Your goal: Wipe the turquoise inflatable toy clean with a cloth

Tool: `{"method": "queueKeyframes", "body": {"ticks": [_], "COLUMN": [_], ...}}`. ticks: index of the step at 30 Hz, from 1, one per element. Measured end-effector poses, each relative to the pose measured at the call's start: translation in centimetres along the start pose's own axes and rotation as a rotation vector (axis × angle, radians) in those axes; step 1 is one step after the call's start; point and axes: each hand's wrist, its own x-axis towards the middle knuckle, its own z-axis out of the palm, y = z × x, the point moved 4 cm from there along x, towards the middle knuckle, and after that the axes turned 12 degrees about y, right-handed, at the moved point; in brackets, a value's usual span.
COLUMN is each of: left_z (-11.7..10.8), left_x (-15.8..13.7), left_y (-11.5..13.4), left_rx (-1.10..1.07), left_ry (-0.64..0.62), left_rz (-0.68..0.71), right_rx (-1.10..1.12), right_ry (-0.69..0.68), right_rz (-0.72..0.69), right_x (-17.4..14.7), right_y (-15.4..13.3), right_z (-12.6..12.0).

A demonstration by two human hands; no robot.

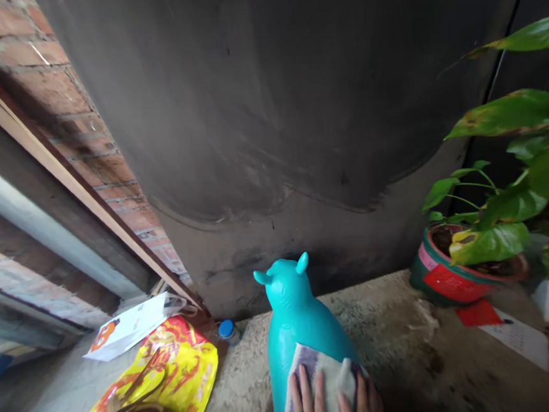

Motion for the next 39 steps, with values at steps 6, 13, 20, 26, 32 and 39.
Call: {"method": "queueKeyframes", "body": {"ticks": [6, 13, 20, 26, 32, 39], "left_z": [-2.5, -4.2, -0.7, -0.5, -2.2, 0.2], "left_x": [4.9, 4.5, -0.4, 0.9, 5.5, 6.0], "left_y": [0.3, -0.5, -2.8, -2.6, -2.5, -4.0], "left_rx": [-0.055, -0.129, -0.054, -0.001, -0.249, -0.171], "left_ry": [-0.040, 0.002, -0.084, -0.054, -0.007, 0.005], "left_rz": [-0.130, -0.105, -0.049, -0.111, -0.259, -0.167], "right_rx": [0.012, 0.026, 0.100, 0.011, -0.039, -0.024], "right_ry": [-0.269, -0.283, -0.139, -0.151, -0.282, -0.215], "right_rz": [-0.019, -0.018, -0.147, -0.034, -0.156, -0.177], "right_x": [10.8, 9.8, -2.1, 0.6, 10.4, 8.9], "right_y": [-5.7, -6.3, 1.8, -1.1, -7.8, -7.5], "right_z": [0.3, -1.2, 1.3, 0.3, -0.9, -0.7]}}
